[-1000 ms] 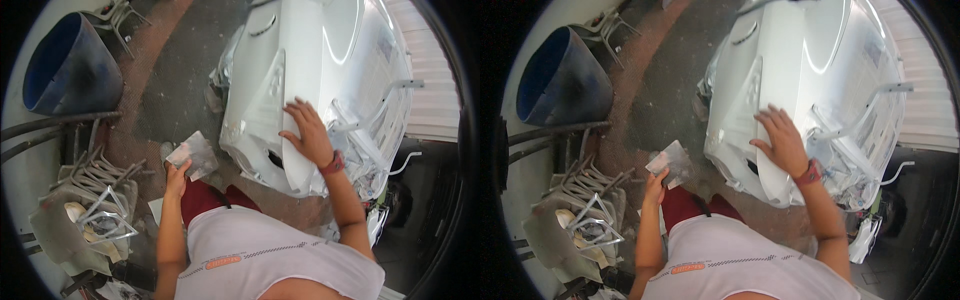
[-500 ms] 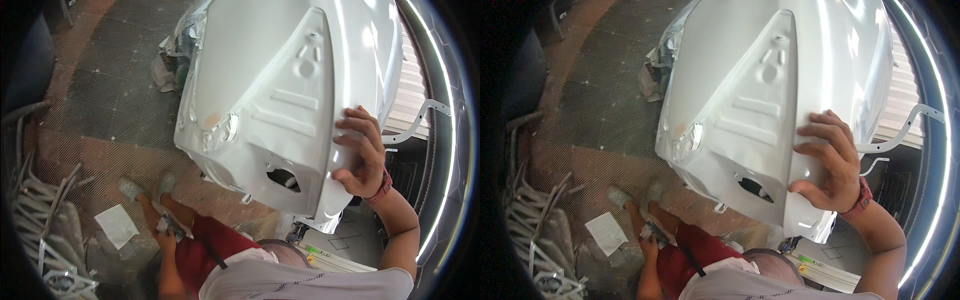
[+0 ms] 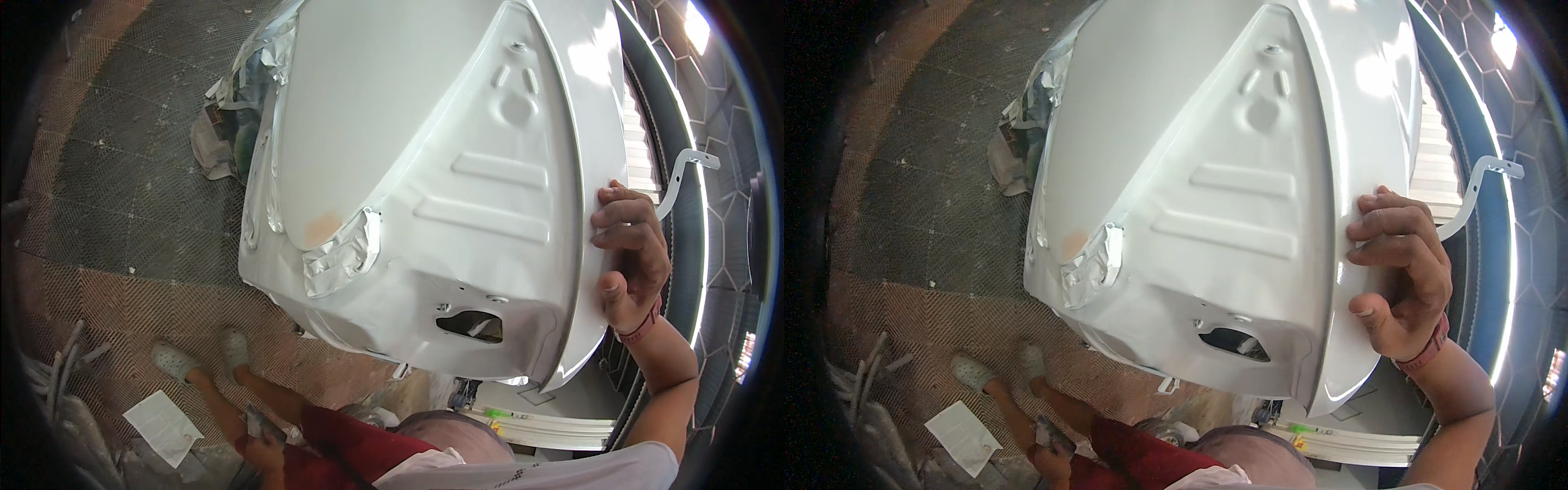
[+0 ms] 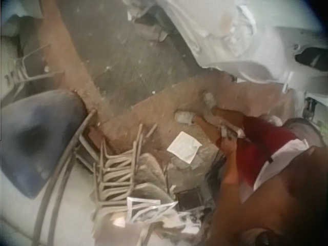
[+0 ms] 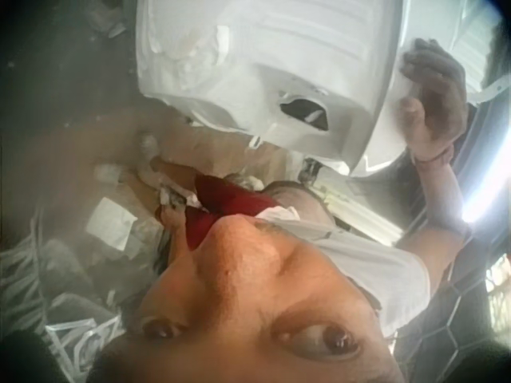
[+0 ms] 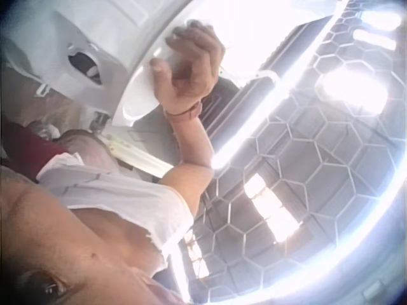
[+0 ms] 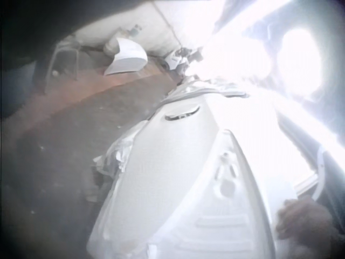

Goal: The person sands the surface of a white car bumper and a separate white car part using sandpaper. They move between the two parts, rubbing the sandpaper over the surfaces to smooth them.

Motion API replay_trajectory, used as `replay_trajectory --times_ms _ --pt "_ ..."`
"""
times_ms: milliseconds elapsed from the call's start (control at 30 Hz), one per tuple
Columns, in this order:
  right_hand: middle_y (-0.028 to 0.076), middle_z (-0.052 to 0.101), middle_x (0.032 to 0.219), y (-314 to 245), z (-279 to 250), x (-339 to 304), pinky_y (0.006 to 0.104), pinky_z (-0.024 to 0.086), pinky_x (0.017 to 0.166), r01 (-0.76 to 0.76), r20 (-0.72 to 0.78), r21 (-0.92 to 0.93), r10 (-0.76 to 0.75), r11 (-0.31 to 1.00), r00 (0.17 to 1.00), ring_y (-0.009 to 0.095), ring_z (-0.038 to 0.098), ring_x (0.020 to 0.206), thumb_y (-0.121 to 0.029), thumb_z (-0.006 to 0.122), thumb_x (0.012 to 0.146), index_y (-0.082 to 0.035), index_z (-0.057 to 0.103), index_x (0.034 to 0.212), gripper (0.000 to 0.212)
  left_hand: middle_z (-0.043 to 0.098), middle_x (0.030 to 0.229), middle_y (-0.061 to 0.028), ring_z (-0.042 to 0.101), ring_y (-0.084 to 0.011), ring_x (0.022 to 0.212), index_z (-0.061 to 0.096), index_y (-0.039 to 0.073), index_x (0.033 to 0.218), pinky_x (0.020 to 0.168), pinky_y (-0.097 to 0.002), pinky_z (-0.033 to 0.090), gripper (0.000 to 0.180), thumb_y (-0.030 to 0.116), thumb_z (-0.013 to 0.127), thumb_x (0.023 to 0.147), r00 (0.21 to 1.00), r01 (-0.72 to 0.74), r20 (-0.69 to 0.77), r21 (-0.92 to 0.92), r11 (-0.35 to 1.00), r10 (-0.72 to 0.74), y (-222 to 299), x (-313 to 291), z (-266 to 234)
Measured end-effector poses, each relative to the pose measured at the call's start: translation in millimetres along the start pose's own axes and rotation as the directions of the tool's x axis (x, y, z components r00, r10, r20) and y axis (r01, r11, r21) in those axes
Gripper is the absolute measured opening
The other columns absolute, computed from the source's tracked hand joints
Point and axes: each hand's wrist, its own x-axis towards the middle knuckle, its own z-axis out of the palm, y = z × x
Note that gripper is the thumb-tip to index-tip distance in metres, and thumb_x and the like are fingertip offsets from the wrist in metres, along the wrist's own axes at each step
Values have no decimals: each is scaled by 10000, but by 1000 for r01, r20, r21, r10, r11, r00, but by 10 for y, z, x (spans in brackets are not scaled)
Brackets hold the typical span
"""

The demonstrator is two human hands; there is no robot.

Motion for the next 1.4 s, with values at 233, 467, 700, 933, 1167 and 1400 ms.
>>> replay_trajectory --times_ms 233,467,700,933,1167,1400 --pt "164 740 1119 31 15 -15 533 439 1177 27 -40 61 -25 998 999 341 669 1247 -378 786 970 -26 711 956 360 694 989 -365 680 -533 1004 670 -175 1006 932 -578 522 471 292 713 959 993 -102 -53 19 995 102 -55 40 -15" --pt "184 748 1123 57 31 -71 509 453 1166 58 -83 132 -47 990 995 332 670 1245 -196 728 998 -6 705 956 197 696 893 -345 698 -504 901 677 -156 925 835 -546 542 401 243 698 961 981 -157 -107 71 985 164 -69 53 50" --pt "187 745 1140 50 48 -93 510 449 1183 66 -77 203 -52 977 996 312 662 1264 -194 669 1041 -2 706 978 205 691 898 -342 677 -519 899 673 -152 904 844 -554 527 415 258 717 950 980 -172 -86 96 980 181 -163 71 126" --pt "182 739 1088 59 79 -104 492 470 1159 92 -119 223 -67 970 991 291 686 1187 -134 732 992 11 719 950 152 686 901 -345 668 -529 898 678 -141 908 851 -552 525 398 254 714 948 970 -216 -81 133 967 228 -278 100 91" --pt "168 743 1089 -5 78 -88 471 483 1130 23 -136 206 5 978 991 299 689 1188 -110 748 967 8 714 919 132 694 868 -339 682 -523 878 695 -125 872 824 -552 535 393 260 707 950 950 -256 -141 154 954 278 -259 89 27" --pt "146 757 1046 -60 64 -30 480 511 1111 8 -148 155 15 988 989 315 711 1152 -69 804 895 1 723 910 108 688 746 -308 734 -459 761 720 -141 805 745 -542 558 451 281 710 967 974 -154 -147 116 981 170 -134 148 -65"
